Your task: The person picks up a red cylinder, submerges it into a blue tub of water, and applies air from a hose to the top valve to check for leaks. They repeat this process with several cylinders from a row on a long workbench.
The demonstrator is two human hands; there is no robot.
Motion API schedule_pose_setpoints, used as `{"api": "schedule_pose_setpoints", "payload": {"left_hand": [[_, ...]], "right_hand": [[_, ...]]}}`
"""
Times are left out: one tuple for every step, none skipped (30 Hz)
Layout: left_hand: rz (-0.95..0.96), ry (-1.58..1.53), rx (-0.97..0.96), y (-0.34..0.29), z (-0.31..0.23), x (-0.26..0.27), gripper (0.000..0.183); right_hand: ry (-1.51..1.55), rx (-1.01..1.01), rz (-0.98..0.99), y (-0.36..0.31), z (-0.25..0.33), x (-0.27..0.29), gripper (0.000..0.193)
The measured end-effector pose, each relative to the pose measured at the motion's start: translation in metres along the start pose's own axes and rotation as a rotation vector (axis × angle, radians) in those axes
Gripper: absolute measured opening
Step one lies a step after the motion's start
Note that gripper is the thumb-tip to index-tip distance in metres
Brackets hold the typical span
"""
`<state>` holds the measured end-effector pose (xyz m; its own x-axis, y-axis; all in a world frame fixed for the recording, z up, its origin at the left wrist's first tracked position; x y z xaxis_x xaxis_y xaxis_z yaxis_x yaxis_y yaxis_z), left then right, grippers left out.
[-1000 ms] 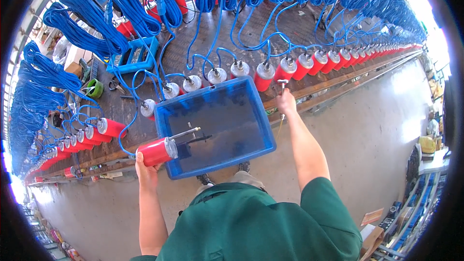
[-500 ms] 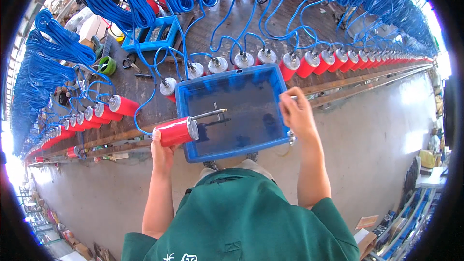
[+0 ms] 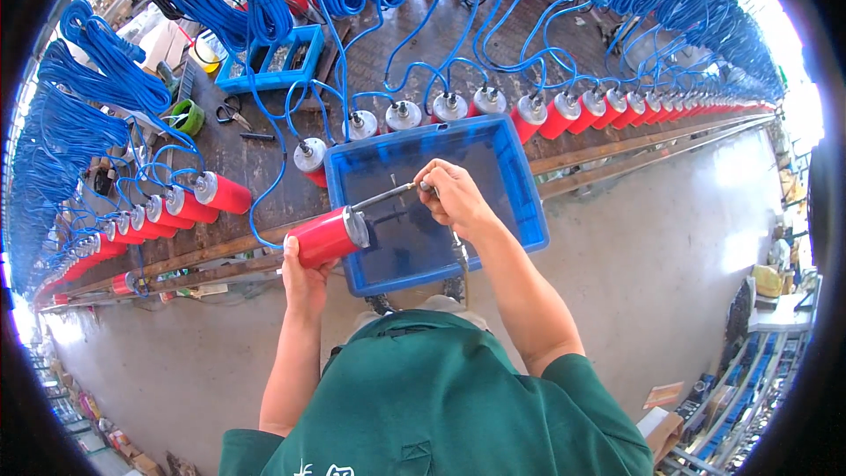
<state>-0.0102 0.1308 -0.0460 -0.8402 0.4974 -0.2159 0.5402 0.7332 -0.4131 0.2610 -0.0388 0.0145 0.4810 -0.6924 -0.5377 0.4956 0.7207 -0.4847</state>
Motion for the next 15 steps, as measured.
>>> {"api": "schedule_pose_setpoints", "payload": {"left_hand": [[0.007, 0.008, -0.002, 0.0, -0.001, -0.001, 0.072], [0.015, 0.016, -0.004, 0.0, -0.002, -0.002, 0.072], [0.015, 0.014, -0.005, 0.001, -0.002, -0.001, 0.072], [0.021, 0.015, -0.001, 0.002, -0.001, -0.001, 0.072], [0.027, 0.015, 0.004, 0.003, 0.0, -0.001, 0.072], [0.026, 0.012, 0.003, 0.003, -0.001, -0.001, 0.072], [0.021, 0.018, -0.002, 0.002, -0.003, -0.002, 0.072], [0.015, 0.024, -0.006, 0.002, -0.004, -0.002, 0.071], [0.013, 0.022, -0.007, 0.003, -0.004, -0.003, 0.071], [0.015, 0.025, -0.005, 0.003, -0.005, -0.004, 0.07], [0.018, 0.027, -0.002, 0.004, -0.005, -0.005, 0.069], [0.015, 0.025, -0.003, 0.005, -0.004, -0.004, 0.069], [0.018, 0.029, -0.01, 0.006, -0.003, -0.003, 0.068], [0.021, 0.032, -0.017, 0.006, -0.003, -0.003, 0.067], [0.02, 0.032, -0.017, 0.006, -0.002, -0.003, 0.067]], "right_hand": [[0.023, 0.01, -0.003, 0.0, 0.0, -0.002, 0.014], [0.021, 0.01, -0.004, 0.001, -0.001, -0.004, 0.014], [0.018, 0.006, -0.007, 0.003, -0.002, -0.004, 0.014], [0.015, 0.001, -0.009, 0.004, -0.002, -0.005, 0.015], [0.012, 0.001, -0.009, 0.004, -0.002, -0.006, 0.015], [0.011, -0.008, -0.016, 0.005, -0.002, -0.006, 0.016], [0.009, -0.017, -0.023, 0.005, -0.002, -0.006, 0.017], [0.006, -0.017, -0.021, 0.007, -0.003, -0.006, 0.017], [0.0, -0.022, -0.021, 0.008, -0.004, -0.005, 0.017], [-0.005, -0.027, -0.021, 0.009, -0.005, -0.005, 0.018], [-0.008, -0.028, -0.019, 0.01, -0.005, -0.005, 0.018], [-0.009, -0.017, -0.024, 0.011, -0.005, -0.006, 0.018], [-0.01, -0.005, -0.028, 0.012, -0.004, -0.007, 0.018], [-0.012, -0.006, -0.025, 0.014, -0.004, -0.006, 0.018], [-0.007, -0.023, -0.021, 0.015, -0.005, -0.004, 0.018]]}}
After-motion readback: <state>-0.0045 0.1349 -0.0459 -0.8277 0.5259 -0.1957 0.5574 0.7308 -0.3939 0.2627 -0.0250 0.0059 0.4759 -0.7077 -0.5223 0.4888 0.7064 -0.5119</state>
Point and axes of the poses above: each hand's wrist, its own y-axis towards the middle knuckle, its own x-axis out of the back of the hand, z = x × y, the point moved 8 cm from there along y, towards the middle knuckle, and after that the axes turned 13 degrees about y, right-handed, at the moved point
